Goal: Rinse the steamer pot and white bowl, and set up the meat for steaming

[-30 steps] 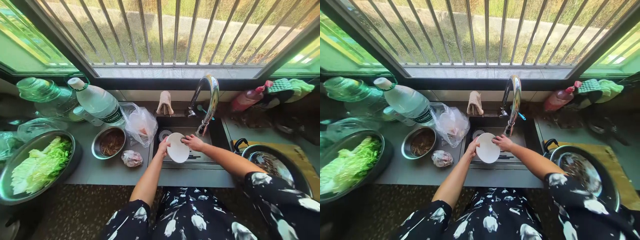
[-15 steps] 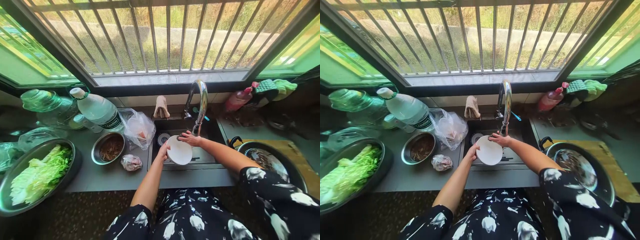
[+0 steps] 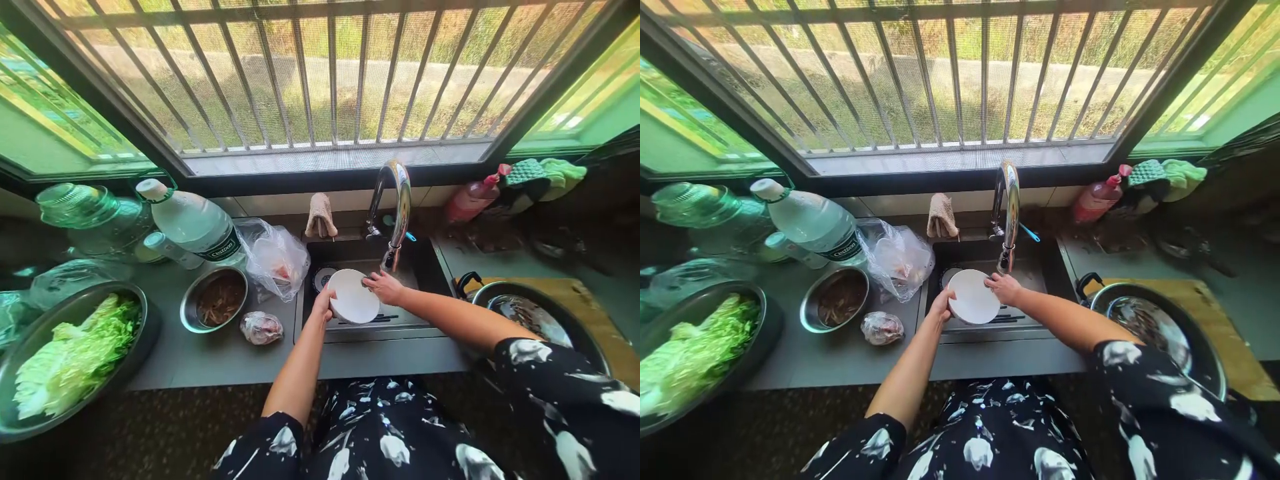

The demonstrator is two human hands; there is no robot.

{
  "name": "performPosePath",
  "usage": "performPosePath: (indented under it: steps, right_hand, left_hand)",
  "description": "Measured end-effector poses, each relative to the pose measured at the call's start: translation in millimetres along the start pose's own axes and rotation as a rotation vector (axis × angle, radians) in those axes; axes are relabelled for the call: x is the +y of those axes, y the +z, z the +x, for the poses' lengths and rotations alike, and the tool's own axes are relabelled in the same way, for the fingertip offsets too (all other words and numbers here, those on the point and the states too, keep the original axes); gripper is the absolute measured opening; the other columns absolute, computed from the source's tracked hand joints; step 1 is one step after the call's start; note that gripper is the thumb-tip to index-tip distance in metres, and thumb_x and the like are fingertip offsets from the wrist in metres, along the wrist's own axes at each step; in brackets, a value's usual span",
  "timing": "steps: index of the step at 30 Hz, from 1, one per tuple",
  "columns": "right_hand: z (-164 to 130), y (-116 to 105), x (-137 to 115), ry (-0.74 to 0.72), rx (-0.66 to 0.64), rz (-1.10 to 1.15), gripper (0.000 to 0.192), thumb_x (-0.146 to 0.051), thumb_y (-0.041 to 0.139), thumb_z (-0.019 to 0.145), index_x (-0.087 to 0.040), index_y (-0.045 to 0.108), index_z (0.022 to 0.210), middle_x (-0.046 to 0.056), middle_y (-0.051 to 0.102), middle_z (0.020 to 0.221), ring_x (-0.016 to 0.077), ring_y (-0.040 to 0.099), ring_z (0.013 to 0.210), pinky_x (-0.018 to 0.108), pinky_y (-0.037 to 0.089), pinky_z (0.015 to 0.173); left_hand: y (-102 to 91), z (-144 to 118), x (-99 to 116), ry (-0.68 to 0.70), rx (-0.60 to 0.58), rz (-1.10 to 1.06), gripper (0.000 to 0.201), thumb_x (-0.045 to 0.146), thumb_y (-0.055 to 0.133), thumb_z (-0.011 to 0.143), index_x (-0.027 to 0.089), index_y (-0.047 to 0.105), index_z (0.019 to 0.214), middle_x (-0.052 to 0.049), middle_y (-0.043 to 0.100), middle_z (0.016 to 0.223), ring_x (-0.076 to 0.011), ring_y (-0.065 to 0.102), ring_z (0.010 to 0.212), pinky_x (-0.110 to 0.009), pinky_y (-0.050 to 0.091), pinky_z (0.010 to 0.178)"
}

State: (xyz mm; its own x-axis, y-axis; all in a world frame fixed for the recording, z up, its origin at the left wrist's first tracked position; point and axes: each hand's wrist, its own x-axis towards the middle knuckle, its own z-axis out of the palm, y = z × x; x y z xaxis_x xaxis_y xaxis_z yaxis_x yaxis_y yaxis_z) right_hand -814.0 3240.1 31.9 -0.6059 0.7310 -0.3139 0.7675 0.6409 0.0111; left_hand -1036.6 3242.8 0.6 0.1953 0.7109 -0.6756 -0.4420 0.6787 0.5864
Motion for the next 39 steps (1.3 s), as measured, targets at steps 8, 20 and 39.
performPosePath:
  steps: [8,20,39]
  right_hand:
    - [-5.7,-2.1,-4.3,-0.012,-0.102,0.065,0.027,-0.017,0.047,0.086,-0.022,0.068,0.101,0.010,0.052,0.129,0.0282,0.042,0.113,0.043,0.036,0.089]
    - [-20.9,9.1,-31.5,0.188,-0.154,0.154,0.024,-0.018,0.051,0.080,-0.021,0.073,0.091,0.014,0.055,0.119,0.0322,0.043,0.110,0.048,0.035,0.088]
    - [31.5,13.2,-41.4,0.266,0.131,0.380,0.038,-0.010,0.038,0.085,-0.007,0.064,0.113,0.025,0.043,0.136,0.0343,0.045,0.116,0.049,0.038,0.094]
  left_hand:
    - [-0.4,5.7,-1.6,0.064,-0.048,0.035,0.073,0.009,0.051,0.040,0.019,0.061,0.112,-0.001,0.065,0.081,-0.0180,0.058,0.075,-0.026,0.044,0.068]
    - [1.3,2.6,-13.4,0.088,-0.060,-0.036,0.074,0.006,0.053,0.044,0.018,0.058,0.117,-0.001,0.067,0.083,-0.0190,0.062,0.077,-0.028,0.049,0.072]
    - [18.1,-1.3,-53.5,0.060,-0.067,-0.434,0.047,0.033,0.063,0.079,0.016,0.057,0.123,-0.012,0.068,0.113,-0.0266,0.062,0.110,-0.040,0.048,0.098]
